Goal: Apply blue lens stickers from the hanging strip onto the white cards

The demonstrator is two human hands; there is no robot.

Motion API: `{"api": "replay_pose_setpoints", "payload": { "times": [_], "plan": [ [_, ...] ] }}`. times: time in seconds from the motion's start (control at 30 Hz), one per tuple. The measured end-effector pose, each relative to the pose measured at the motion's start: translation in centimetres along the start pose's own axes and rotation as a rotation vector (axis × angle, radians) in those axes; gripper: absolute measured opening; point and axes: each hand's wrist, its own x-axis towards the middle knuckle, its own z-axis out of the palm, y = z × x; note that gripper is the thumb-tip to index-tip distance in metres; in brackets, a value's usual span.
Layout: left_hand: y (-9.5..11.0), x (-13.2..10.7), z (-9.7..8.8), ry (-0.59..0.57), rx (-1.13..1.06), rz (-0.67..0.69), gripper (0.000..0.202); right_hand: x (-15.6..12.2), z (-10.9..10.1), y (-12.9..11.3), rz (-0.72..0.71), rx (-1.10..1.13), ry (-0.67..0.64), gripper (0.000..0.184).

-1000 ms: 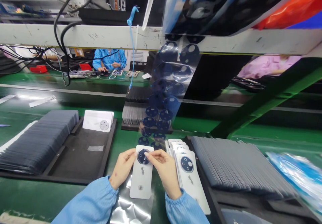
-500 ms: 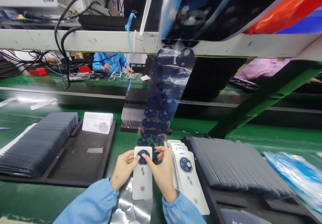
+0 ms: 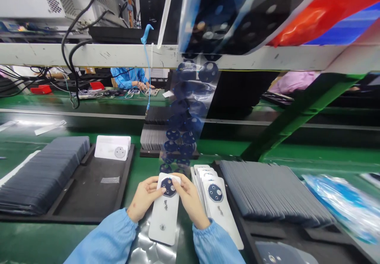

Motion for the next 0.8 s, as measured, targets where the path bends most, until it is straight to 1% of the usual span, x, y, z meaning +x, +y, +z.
{"api": "replay_pose_setpoints", "payload": {
  "times": [0.07, 0.13, 0.2, 0.27, 0.4, 0.47, 0.5, 0.57, 0.6, 0.67, 0.7, 0.73, 0.8],
  "plan": [
    [0.0, 0.1, -0.2, 0.028, -0.018, 0.012, 0.048, 0.1, -0.2, -0.2, 0.034, 0.072, -0.102, 0.040],
    [-0.1, 0.3, -0.4, 0.044, -0.035, 0.026, 0.047, 0.0, -0.2, -0.1, 0.049, 0.144, -0.184, 0.048],
    [-0.4, 0.4, -0.6, 0.038, -0.044, 0.039, 0.045, 0.0, 0.1, 0.2, 0.042, 0.158, -0.195, 0.056],
    [-0.7, 0.4, -0.7, 0.015, -0.045, 0.046, 0.043, 0.0, 0.6, 0.7, 0.024, 0.101, -0.123, 0.056],
    [-1.2, 0.5, -0.7, -0.033, -0.043, 0.050, 0.036, 0.4, 1.4, 1.3, -0.039, -0.033, 0.075, 0.040],
    [-1.2, 0.4, -0.7, -0.056, -0.036, 0.055, 0.035, 0.5, 1.5, 1.2, -0.076, -0.065, 0.115, 0.032],
    [-1.1, 0.4, -0.7, -0.067, -0.028, 0.060, 0.035, 0.5, 1.5, 1.1, -0.093, -0.075, 0.127, 0.031],
    [-0.9, 0.3, -0.7, -0.071, -0.013, 0.082, 0.035, -0.1, 1.6, 1.0, -0.117, -0.095, 0.143, 0.035],
    [-0.8, 0.2, -0.7, -0.059, -0.011, 0.097, 0.035, -0.6, 1.8, 1.1, -0.137, -0.128, 0.152, 0.042],
    [-0.7, -0.1, -0.5, -0.030, -0.032, 0.118, 0.031, -2.0, 2.3, 1.5, -0.206, -0.297, 0.194, 0.066],
    [-0.7, -0.3, -0.3, -0.031, -0.050, 0.115, 0.029, -2.8, 2.6, 1.7, -0.260, -0.439, 0.224, 0.078],
    [-0.6, -0.5, -0.1, -0.049, -0.066, 0.102, 0.027, -3.5, 2.8, 1.9, -0.311, -0.590, 0.253, 0.084],
    [-0.4, -0.8, 0.6, -0.125, -0.077, 0.066, 0.028, -4.8, 2.9, 2.2, -0.396, -0.817, 0.281, 0.084]
  ]
}}
